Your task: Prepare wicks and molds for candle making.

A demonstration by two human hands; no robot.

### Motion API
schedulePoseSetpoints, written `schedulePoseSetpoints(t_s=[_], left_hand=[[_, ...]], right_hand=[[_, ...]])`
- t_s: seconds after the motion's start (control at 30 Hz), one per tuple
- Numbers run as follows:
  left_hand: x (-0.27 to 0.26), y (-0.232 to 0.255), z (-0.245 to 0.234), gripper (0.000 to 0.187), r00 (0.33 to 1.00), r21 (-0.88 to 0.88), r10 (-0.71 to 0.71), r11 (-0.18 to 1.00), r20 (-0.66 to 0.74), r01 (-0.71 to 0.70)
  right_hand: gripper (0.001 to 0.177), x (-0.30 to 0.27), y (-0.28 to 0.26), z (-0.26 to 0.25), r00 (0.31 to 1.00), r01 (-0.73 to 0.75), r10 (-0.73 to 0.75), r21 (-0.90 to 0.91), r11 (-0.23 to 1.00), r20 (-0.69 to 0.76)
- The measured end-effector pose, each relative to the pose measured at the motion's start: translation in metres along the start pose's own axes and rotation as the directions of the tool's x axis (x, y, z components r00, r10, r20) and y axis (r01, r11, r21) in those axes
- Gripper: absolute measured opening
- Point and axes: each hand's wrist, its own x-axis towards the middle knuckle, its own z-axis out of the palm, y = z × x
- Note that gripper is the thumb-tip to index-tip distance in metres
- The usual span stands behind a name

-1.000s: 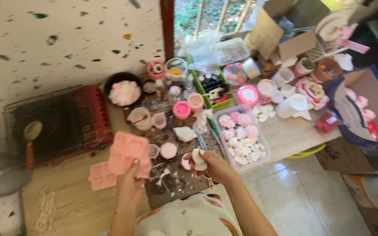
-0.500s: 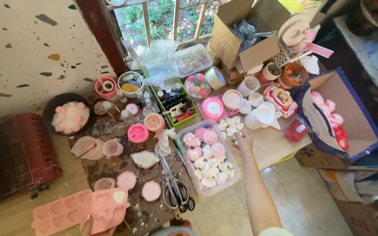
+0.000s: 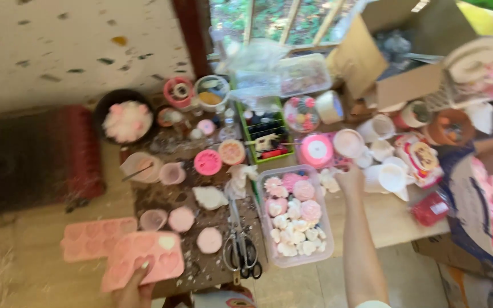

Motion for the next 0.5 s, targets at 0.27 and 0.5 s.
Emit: schedulePoseSetpoints(t_s=[0.27, 0.5], left_hand=[[0.012, 0.034, 0.049, 0.049, 0.975, -0.549, 0.087, 0.835, 0.206, 0.041], [-0.010, 0.060, 0.072, 0.046, 0.990, -0.383, 0.012, 0.923, 0.138, 0.043]], right_hand=[[0.037, 0.024, 0.044, 0.022, 0.984, 0.166, -0.156, 0.125, 0.978, -0.084], [0.013, -0.135, -0.205, -0.050, 0.923, 0.316, -0.217, 0.306, 0.898, -0.318]])
